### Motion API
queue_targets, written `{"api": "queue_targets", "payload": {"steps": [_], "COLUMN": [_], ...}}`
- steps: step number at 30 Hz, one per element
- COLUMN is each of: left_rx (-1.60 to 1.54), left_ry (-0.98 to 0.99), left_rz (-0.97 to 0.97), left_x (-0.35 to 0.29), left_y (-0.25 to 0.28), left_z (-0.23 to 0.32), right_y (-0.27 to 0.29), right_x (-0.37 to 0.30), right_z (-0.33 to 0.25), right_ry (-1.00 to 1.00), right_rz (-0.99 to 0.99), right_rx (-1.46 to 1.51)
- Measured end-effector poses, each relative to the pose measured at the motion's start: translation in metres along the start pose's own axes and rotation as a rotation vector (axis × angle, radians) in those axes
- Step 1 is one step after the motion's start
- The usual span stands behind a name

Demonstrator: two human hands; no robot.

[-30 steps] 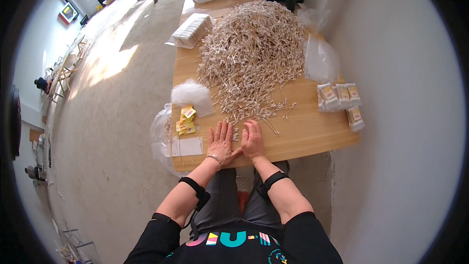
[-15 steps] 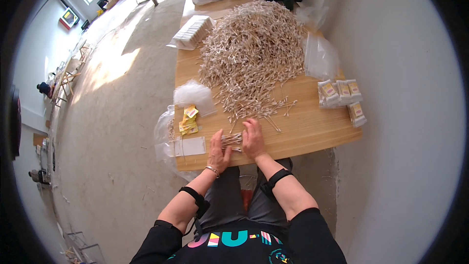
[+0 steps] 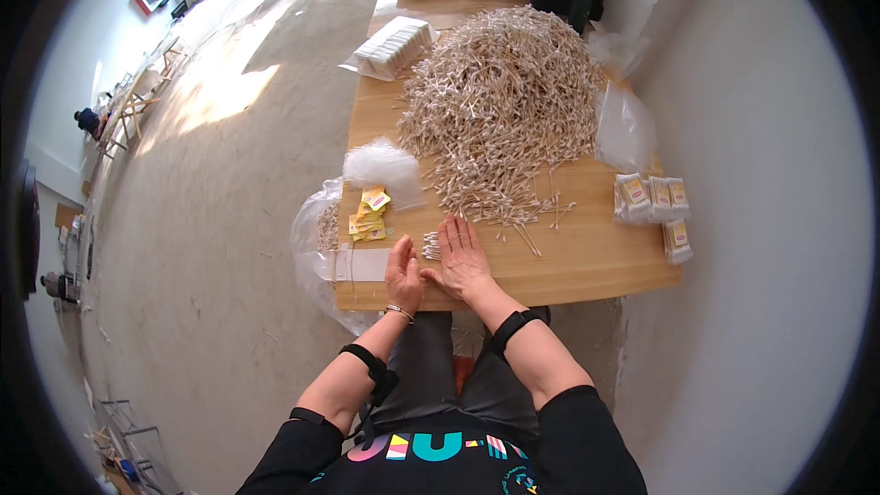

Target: Sorting and arranging cotton swabs on a table and packaging them into small paper packets.

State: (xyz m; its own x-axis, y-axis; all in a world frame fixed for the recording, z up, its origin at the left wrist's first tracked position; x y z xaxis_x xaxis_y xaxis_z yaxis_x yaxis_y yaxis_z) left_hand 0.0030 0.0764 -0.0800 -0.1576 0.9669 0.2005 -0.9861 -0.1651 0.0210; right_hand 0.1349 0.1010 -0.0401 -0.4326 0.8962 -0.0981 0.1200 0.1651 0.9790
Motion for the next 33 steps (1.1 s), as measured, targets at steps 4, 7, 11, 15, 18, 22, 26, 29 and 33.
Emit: {"api": "queue_targets", "payload": {"steps": [4,7,11,15,18,22,26,29,33], "left_rx": [0.015,0.037,0.079,0.086,0.066,0.024,0.033,0.016,-0.063], "left_ry": [-0.023,-0.039,-0.064,-0.035,-0.034,-0.024,-0.014,0.007,0.018], "left_rz": [0.016,0.011,0.008,-0.038,-0.033,-0.017,-0.023,-0.015,0.015], "left_x": [0.0,0.001,0.0,0.0,0.001,0.001,0.0,0.0,0.001], "left_y": [0.002,0.004,0.001,0.002,0.002,0.001,0.005,0.004,0.004], "left_z": [-0.003,-0.001,0.004,0.004,0.003,0.002,0.0,-0.001,-0.004], "right_y": [-0.005,-0.011,-0.011,0.005,0.014,0.018,0.011,0.004,-0.01], "right_x": [-0.007,-0.024,-0.031,-0.011,0.0,-0.003,-0.023,-0.036,-0.031], "right_z": [-0.003,-0.01,-0.007,0.014,0.033,0.046,0.014,-0.009,-0.012], "right_ry": [0.017,0.058,0.043,0.054,-0.085,-0.163,0.046,0.11,-0.013], "right_rz": [0.028,0.033,0.122,0.172,0.206,0.305,0.253,0.215,0.273], "right_rx": [-0.02,-0.001,0.064,0.125,0.125,0.262,0.08,0.079,0.066]}}
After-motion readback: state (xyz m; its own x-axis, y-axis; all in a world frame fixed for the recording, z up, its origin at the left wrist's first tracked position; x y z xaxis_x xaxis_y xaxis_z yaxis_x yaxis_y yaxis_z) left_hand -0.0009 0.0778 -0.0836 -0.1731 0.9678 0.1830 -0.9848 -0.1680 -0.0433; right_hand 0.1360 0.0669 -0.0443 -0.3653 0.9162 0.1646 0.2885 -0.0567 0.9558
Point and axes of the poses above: each hand's wrist, its own x-axis towards the middle knuckle, its own y-axis out of the back of the hand, z = x × y, the point moved 2 cm from there along x, towards the middle knuckle, and after that the axes turned 5 degrees about -z, right-handed, at the moved point
